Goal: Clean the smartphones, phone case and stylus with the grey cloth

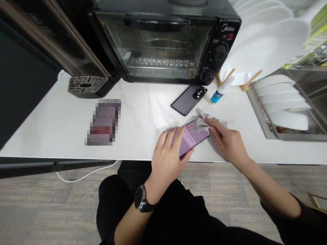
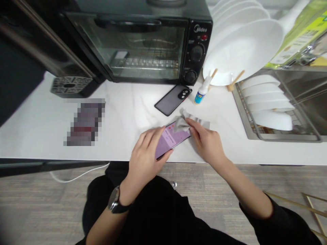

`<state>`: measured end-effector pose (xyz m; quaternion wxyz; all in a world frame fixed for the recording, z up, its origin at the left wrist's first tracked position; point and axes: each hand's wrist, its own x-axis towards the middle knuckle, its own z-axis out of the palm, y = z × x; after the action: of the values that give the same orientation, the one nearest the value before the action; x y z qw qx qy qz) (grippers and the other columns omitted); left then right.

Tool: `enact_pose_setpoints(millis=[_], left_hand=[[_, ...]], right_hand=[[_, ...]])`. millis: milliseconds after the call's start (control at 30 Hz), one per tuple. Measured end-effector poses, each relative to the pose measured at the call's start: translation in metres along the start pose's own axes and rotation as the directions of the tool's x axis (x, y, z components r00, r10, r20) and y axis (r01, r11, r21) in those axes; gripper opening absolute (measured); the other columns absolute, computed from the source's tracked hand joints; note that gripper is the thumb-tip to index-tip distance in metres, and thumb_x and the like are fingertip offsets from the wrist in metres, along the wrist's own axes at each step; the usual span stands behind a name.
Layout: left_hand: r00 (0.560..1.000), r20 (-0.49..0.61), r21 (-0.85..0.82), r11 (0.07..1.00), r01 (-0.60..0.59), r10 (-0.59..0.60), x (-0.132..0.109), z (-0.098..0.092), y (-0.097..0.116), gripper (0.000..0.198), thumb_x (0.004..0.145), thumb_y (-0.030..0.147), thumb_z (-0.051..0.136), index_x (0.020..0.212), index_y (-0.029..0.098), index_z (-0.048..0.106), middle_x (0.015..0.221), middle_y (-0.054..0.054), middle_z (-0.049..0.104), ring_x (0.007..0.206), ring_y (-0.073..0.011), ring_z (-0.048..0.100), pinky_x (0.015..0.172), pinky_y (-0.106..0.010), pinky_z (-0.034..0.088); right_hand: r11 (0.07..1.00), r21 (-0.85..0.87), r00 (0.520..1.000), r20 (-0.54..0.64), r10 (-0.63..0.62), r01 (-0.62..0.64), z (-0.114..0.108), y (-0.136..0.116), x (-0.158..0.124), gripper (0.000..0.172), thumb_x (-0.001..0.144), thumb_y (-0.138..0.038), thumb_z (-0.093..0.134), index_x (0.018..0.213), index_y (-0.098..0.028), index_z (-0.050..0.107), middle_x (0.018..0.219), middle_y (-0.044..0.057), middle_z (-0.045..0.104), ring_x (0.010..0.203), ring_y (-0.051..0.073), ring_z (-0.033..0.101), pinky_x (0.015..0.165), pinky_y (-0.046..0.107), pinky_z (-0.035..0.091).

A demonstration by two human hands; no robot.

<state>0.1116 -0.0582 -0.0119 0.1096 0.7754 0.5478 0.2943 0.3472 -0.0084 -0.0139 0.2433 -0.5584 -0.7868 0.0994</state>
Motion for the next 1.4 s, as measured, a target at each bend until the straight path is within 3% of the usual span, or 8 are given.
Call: enact_pose_setpoints(millis=[133,333,500,600,833,1167,1267,1400], left_hand=[[0.999,-0.042,-0.004,1.0,0.0,0.0,-0.003,0.001,0.0,0.06,0.095,0.041,0.076,0.146,0.02,0.052,0.145,-0.014,0.066,0.136,-0.0331,0.059,0.122,-0.056,0.043],[0.995,-0.087,0.052,0.997,0.056,-0.051,0.001,0.003,0.006,0.074,0.087,0.053,0.082,0.145,0.016,0.052,0.136,-0.018,0.07,0.13,-0.0368,0.063,0.115,-0.059,0.049],[0.995,-0.097,0.057,0.998,-0.008,0.014,-0.004,0.006,-0.001,0.051,0.094,0.049,0.076,0.133,0.02,0.061,0.145,-0.015,0.068,0.136,-0.0343,0.062,0.121,-0.061,0.043],[0.994,-0.103,0.079,0.996,-0.038,0.046,-0.008,0.007,-0.003,0.041,0.096,0.05,0.073,0.127,0.023,0.066,0.15,-0.013,0.065,0.139,-0.0338,0.061,0.122,-0.061,0.042],[0.998,-0.033,0.132,0.99,0.05,-0.046,0.004,0.003,0.009,0.07,0.092,0.055,0.076,0.145,0.015,0.055,0.141,-0.016,0.068,0.133,-0.0361,0.059,0.12,-0.058,0.043],[0.989,-0.027,0.132,0.98,0.147,-0.145,0.016,0.011,0.025,0.073,0.089,0.033,0.077,0.153,0.014,0.047,0.136,-0.015,0.067,0.131,-0.0343,0.059,0.127,-0.061,0.032],[0.991,-0.003,0.115,0.984,0.135,-0.136,0.013,0.008,0.021,0.086,0.091,0.037,0.077,0.162,0.013,0.034,0.14,-0.016,0.065,0.136,-0.035,0.057,0.128,-0.063,0.031],[0.991,0.038,0.113,0.986,0.12,-0.125,-0.003,-0.009,0.007,0.108,0.085,0.045,0.086,0.167,0.016,0.021,0.155,-0.021,0.053,0.147,-0.0396,0.047,0.126,-0.07,0.031]], right_hand=[[1.0,0.024,1.0,0.003,0.018,-0.018,0.0,0.001,0.001,0.042,0.109,-0.033,0.046,0.144,-0.019,0.066,0.131,0.012,0.078,0.099,0.03,0.082,0.083,0.041,0.067],[0.998,0.056,0.999,0.018,0.04,-0.041,-0.001,-0.002,0.001,0.042,0.11,-0.034,0.044,0.144,-0.02,0.065,0.137,0.011,0.075,0.106,0.031,0.081,0.083,0.041,0.067],[0.992,0.116,0.998,0.016,0.053,-0.055,-0.002,-0.002,0.003,0.042,0.11,-0.034,0.044,0.143,-0.02,0.065,0.14,0.009,0.073,0.115,0.029,0.078,0.09,0.041,0.065],[0.982,0.175,0.997,0.008,0.078,-0.078,-0.003,-0.002,0.004,0.042,0.11,-0.037,0.044,0.144,-0.02,0.064,0.134,0.01,0.077,0.102,0.026,0.08,0.082,0.039,0.064],[0.96,0.242,0.99,0.011,0.141,-0.14,-0.005,-0.003,0.006,0.046,0.109,-0.043,0.048,0.144,-0.018,0.065,0.097,0.009,0.083,0.059,0.016,0.066,0.053,0.031,0.044],[0.929,0.317,0.981,0.023,0.192,-0.189,-0.007,-0.005,0.008,0.048,0.109,-0.049,0.047,0.14,-0.02,0.068,0.068,0.0,0.066,0.051,0.013,0.049,0.054,0.032,0.035],[0.921,0.332,0.978,0.026,0.208,-0.205,-0.006,-0.005,0.008,0.047,0.109,-0.05,0.047,0.14,-0.021,0.069,0.061,-0.003,0.056,0.051,0.013,0.045,0.055,0.032,0.034],[0.906,0.36,0.973,0.022,0.229,-0.221,-0.006,-0.003,0.008,0.046,0.109,-0.052,0.047,0.139,-0.023,0.069,0.064,-0.003,0.056,0.053,0.014,0.043,0.056,0.033,0.033]])
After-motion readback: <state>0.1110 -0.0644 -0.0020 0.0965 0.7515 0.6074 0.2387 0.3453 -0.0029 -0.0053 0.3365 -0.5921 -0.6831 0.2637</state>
